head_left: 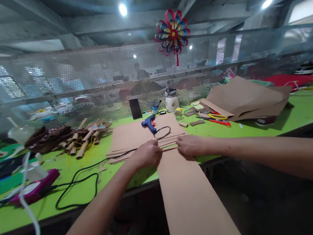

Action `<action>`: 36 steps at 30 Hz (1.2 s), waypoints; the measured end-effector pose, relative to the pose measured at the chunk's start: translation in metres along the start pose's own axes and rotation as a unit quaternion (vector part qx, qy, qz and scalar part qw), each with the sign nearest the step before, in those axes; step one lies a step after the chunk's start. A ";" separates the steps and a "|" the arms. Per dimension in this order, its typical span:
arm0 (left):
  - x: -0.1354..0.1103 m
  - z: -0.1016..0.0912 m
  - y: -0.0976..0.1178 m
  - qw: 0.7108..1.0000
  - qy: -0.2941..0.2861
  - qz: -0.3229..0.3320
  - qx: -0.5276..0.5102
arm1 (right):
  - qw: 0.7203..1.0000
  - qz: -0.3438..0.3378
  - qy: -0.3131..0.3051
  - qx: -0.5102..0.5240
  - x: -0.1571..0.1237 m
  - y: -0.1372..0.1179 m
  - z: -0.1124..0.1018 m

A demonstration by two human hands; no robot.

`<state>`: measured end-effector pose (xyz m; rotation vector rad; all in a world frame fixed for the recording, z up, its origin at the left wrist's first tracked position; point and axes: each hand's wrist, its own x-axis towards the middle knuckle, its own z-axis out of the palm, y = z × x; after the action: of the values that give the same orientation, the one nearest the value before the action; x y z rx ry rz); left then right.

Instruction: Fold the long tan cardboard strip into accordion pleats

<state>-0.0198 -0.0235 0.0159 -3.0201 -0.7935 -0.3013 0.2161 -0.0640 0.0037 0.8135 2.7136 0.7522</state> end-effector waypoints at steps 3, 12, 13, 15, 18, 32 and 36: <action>0.020 -0.006 -0.002 0.993 -0.065 -0.086 -0.049 | 1.000 -0.001 -0.002 -0.012 0.000 -0.005 -0.003; 0.033 0.020 0.007 0.984 -0.003 -0.178 -0.033 | 0.999 0.045 -0.010 0.015 -0.005 -0.011 0.001; 0.030 0.022 0.006 0.983 -0.002 -0.178 -0.036 | 0.998 0.052 -0.008 0.022 -0.005 -0.011 0.001; 0.026 0.023 0.005 0.978 0.001 -0.202 -0.048 | 0.997 0.065 0.000 0.029 -0.006 -0.012 0.003; 0.025 0.020 0.004 0.971 -0.038 -0.216 -0.096 | 0.996 0.077 0.014 0.035 -0.006 -0.013 0.005; 0.026 0.009 0.004 0.956 -0.009 -0.121 -0.267 | 0.911 0.188 0.138 0.341 -0.005 0.010 -0.012; 0.027 0.003 0.011 0.946 0.019 -0.100 -0.307 | 0.870 0.164 0.088 0.456 0.003 0.017 -0.017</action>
<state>0.0085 -0.0197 0.0188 -3.4725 -1.2021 -0.7342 0.2151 -0.0572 0.0270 1.4585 3.0858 -0.5470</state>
